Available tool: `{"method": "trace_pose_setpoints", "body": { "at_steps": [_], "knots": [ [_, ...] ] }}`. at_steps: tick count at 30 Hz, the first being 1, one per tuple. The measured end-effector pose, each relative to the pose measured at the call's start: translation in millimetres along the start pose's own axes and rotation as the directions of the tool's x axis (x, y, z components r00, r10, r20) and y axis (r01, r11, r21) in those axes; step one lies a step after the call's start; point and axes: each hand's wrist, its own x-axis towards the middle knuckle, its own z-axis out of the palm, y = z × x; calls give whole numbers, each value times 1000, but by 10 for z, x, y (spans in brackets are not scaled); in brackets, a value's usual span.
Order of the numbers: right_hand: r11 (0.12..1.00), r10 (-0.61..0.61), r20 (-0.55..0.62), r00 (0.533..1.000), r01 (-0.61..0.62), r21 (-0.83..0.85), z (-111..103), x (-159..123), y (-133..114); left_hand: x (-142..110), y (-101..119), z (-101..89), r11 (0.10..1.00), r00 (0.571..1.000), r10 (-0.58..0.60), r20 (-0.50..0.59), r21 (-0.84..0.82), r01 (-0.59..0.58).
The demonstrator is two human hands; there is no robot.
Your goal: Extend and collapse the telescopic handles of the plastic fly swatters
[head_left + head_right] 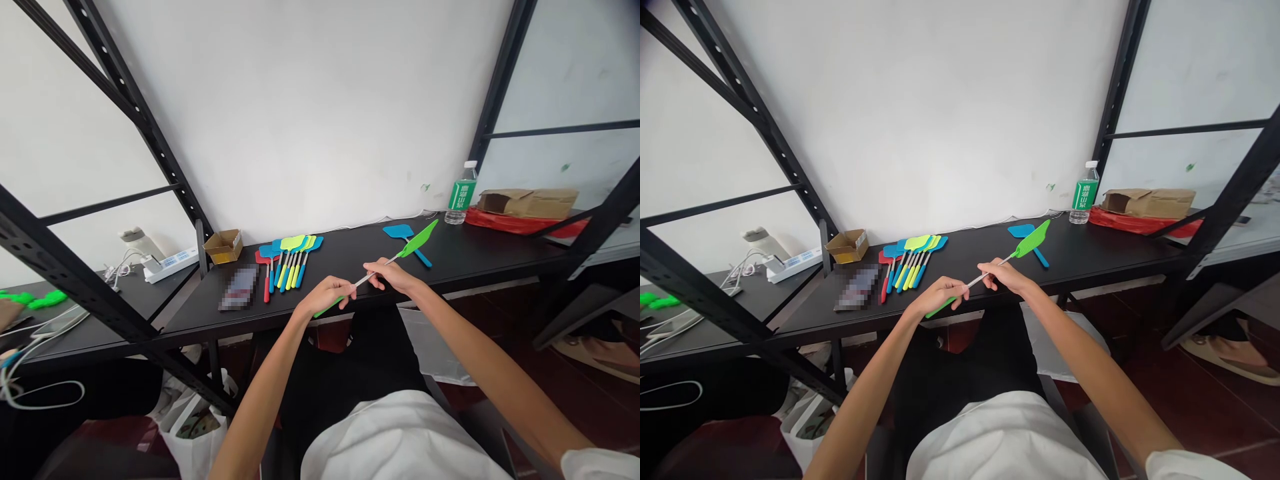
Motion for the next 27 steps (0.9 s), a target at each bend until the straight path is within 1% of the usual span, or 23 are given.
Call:
{"method": "trace_pose_setpoints", "body": {
  "at_steps": [4, 8, 18, 24, 27],
  "knots": [
    [1000, 5, 10, 1000, -5, 22, -14, 8, 16, -8, 33, -18, 995, 999, -11, 51, -102, 16],
    [999, 1, 33, 999, -2, 42, -24, 3, 16, -26, 72, -57, 990, 996, -13, 90, -138, 25],
    [997, -25, 70, 997, 20, 75, -43, -25, -28, -30, 88, -121, 979, 991, -57, 123, -188, 79],
    [996, -30, 69, 997, 24, 83, -43, -22, -41, -24, 52, -162, 968, 988, -22, 156, -242, 60],
    [996, -28, 61, 998, 22, 91, -48, -18, -30, -23, 34, -176, 967, 989, -21, 149, -249, 58]
  ]
}}
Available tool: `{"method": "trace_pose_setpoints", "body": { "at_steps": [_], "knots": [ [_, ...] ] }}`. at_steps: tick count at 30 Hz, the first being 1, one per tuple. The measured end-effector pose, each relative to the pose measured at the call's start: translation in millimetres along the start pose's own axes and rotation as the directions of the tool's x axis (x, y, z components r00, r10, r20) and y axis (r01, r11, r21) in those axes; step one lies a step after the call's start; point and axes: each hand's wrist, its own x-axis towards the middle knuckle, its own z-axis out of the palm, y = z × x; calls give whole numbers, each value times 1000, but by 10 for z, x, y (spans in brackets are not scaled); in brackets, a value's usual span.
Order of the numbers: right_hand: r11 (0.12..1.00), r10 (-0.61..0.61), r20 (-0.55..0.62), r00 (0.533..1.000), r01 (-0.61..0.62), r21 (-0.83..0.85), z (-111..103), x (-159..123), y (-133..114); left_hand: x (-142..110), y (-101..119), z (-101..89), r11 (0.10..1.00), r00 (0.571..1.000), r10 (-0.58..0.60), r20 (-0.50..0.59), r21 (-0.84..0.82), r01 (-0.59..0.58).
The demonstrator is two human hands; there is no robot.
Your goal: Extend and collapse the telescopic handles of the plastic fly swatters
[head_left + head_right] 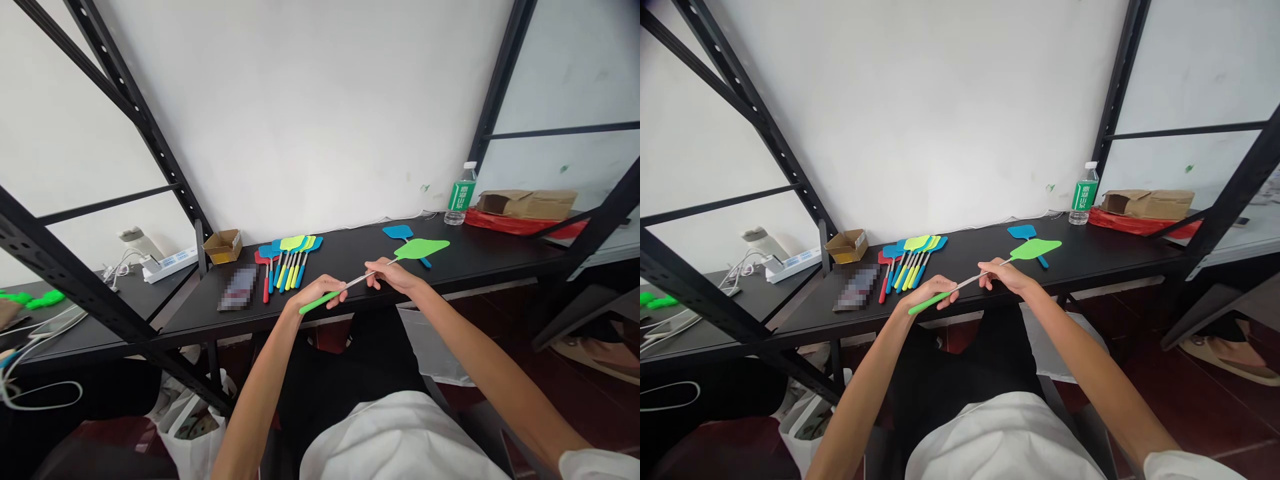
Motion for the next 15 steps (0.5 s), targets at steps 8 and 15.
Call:
{"method": "trace_pose_setpoints", "body": {
  "at_steps": [8, 15],
  "knots": [
    [999, -15, 6, 1000, 14, 34, -48, 19, 85, 6, -40, -24, 999, 998, 41, -38, -2, -41],
    [989, -34, -96, 995, 48, 141, -75, 21, 101, 24, -112, -50, 993, 989, 97, -109, -61, -104]
  ]
}}
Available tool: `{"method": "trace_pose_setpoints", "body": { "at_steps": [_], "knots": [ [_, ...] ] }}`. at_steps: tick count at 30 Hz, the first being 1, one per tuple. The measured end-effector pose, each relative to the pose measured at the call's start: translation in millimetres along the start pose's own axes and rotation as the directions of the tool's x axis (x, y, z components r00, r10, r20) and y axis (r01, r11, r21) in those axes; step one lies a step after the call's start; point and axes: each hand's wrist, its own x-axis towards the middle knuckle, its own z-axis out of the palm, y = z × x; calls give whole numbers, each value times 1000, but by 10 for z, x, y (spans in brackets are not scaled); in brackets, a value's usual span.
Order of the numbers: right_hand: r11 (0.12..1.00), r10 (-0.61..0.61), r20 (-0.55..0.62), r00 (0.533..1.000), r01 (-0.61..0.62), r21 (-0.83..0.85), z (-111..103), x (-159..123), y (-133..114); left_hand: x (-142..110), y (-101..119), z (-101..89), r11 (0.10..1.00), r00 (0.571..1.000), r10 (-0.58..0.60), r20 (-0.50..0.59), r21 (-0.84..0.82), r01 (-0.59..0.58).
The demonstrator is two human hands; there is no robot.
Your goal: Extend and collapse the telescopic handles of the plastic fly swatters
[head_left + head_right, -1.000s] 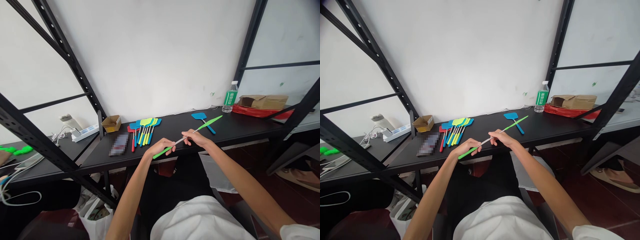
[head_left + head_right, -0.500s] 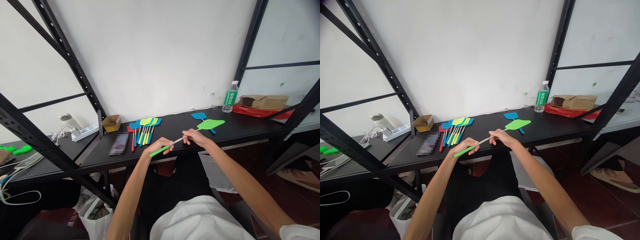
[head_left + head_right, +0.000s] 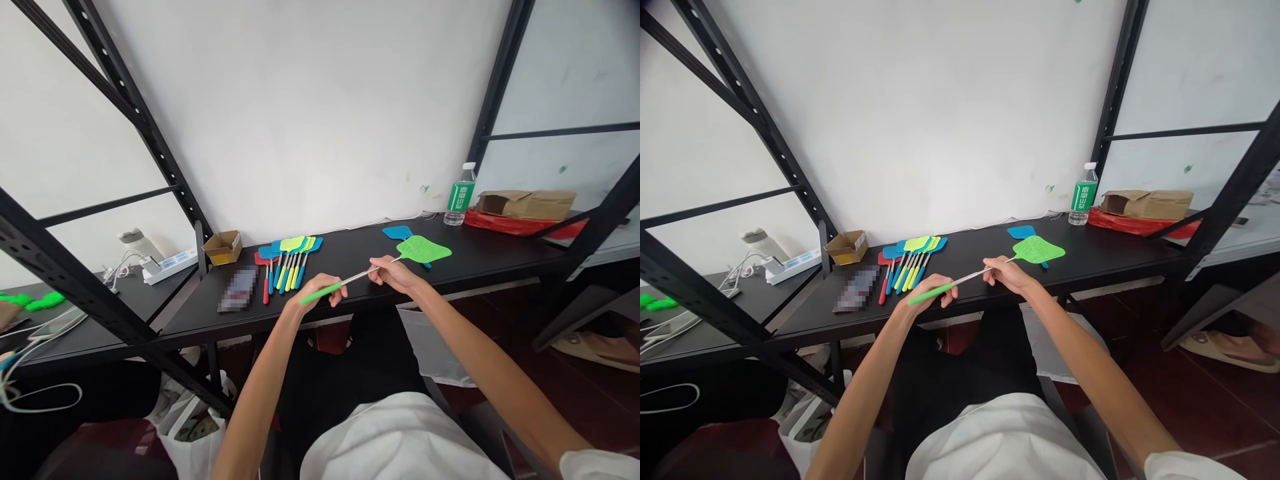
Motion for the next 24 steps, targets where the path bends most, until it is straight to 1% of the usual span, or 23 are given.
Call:
{"method": "trace_pose_setpoints", "body": {
  "at_steps": [2, 4, 7, 9, 11, 13, 16, 20, 24],
  "knots": [
    [998, -19, -42, 999, 22, 64, -2, 1, -1, -2, -12, 1, 998, 998, 48, -33, -42, -49],
    [995, -28, -53, 998, 33, 90, -4, 6, 9, -3, -5, 29, 997, 997, 68, -33, -21, -69],
    [997, -14, -53, 998, 18, 75, -2, 19, 40, 0, 24, 114, 991, 998, 70, -9, 114, -68],
    [999, -6, -58, 998, 9, 48, 11, 23, 52, 3, 38, 169, 978, 996, 84, -28, 194, -77],
    [1000, -3, -43, 999, 3, -3, 34, 16, 44, 4, 39, 199, 969, 991, 112, -72, 229, -92],
    [997, 2, -2, 1000, -2, -72, 61, 3, 20, 2, 35, 203, 968, 984, 136, -120, 227, -106],
    [991, 2, 52, 999, 5, -131, 83, -13, -12, -7, 34, 189, 968, 976, 156, -152, 222, -120],
    [993, -13, 72, 997, 22, -114, 65, -9, 0, -16, 52, 190, 962, 971, 170, -167, 243, -126],
    [996, -12, 55, 998, 17, -89, 43, 14, 32, -14, 63, 203, 956, 965, 179, -193, 267, -124]
  ]
}}
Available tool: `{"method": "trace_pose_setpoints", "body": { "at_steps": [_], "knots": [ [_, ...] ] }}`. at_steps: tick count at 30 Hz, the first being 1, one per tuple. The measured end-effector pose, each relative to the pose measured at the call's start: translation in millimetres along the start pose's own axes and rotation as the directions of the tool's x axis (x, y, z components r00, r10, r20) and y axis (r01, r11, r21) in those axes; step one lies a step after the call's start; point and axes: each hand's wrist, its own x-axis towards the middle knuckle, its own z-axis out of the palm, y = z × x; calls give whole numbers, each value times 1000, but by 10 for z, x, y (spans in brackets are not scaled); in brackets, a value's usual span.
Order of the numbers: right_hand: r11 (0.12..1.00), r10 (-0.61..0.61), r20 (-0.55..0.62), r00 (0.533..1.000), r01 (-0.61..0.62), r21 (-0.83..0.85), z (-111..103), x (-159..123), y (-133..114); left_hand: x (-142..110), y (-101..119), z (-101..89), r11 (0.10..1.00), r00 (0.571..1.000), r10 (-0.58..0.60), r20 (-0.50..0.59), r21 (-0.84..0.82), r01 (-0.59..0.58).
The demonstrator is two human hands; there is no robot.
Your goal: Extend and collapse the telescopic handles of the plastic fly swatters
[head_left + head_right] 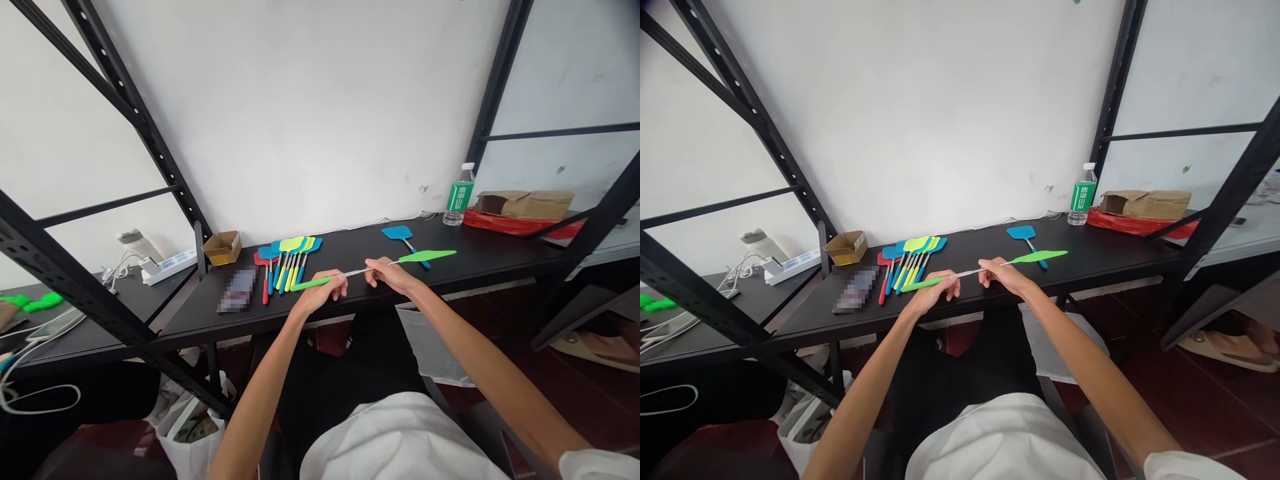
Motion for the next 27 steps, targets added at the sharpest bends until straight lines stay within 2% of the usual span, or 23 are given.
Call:
{"method": "trace_pose_setpoints", "body": {
  "at_steps": [3, 12, 18, 27],
  "knots": [
    [1000, 4, -20, 1000, -4, 13, -3, 16, 18, 12, -22, 2, 999, 999, -28, -17, -24, 28],
    [1000, 12, -47, 999, -11, 21, -3, 20, 24, 65, -119, -24, 964, 991, -104, -87, -253, 79],
    [997, -3, -66, 998, 8, 79, -23, 21, 49, 80, -203, -17, 971, 988, -104, -117, -226, 76],
    [994, 9, -51, 999, -3, 111, -16, 4, 31, 39, -160, -35, 978, 998, -10, -64, -207, -3]
  ]
}}
